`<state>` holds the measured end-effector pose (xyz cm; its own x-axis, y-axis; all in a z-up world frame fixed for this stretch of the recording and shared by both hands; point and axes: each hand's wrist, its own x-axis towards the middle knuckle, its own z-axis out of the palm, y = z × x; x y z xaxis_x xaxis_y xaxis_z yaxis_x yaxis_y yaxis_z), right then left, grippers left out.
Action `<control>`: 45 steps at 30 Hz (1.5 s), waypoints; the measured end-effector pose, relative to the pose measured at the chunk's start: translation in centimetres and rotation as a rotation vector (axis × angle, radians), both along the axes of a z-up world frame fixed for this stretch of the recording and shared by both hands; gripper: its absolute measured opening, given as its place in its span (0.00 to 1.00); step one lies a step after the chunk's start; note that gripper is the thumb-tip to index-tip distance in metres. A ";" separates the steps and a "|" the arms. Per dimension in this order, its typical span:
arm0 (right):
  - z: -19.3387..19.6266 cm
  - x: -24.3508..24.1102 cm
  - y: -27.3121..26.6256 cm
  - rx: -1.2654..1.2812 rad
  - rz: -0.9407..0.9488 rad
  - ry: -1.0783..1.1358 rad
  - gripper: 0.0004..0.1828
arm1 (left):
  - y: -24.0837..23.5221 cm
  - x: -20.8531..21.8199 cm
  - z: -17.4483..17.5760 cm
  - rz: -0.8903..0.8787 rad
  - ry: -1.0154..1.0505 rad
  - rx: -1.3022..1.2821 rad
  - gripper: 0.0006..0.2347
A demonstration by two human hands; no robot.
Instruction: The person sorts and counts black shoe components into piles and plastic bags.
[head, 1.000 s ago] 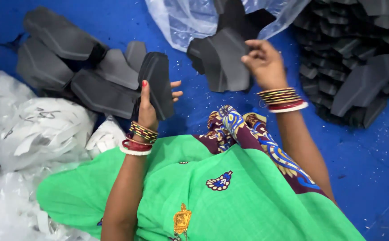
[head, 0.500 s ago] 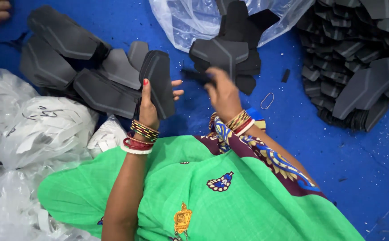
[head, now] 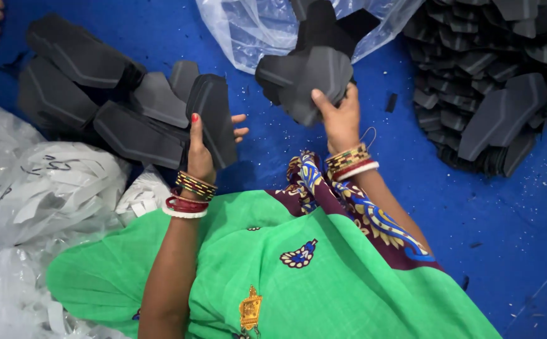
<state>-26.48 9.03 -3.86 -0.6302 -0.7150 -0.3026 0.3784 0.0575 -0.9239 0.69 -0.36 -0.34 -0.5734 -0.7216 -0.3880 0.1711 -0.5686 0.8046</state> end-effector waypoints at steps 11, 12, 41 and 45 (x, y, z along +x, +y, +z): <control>-3.2 0.6 -3.1 0.253 -0.202 0.367 0.34 | 0.2 0.0 -0.1 0.011 -0.010 -0.005 0.37; -5.3 0.4 -2.7 0.174 -0.193 0.579 0.29 | 0.2 -0.1 -0.1 0.010 -0.009 -0.011 0.38; 4.4 -6.0 -4.4 0.298 0.659 1.549 0.53 | 0.1 1.1 0.0 0.066 0.018 0.016 0.36; 5.7 -7.0 -4.4 0.372 0.699 1.595 0.48 | -0.3 0.8 0.3 0.089 0.045 0.015 0.35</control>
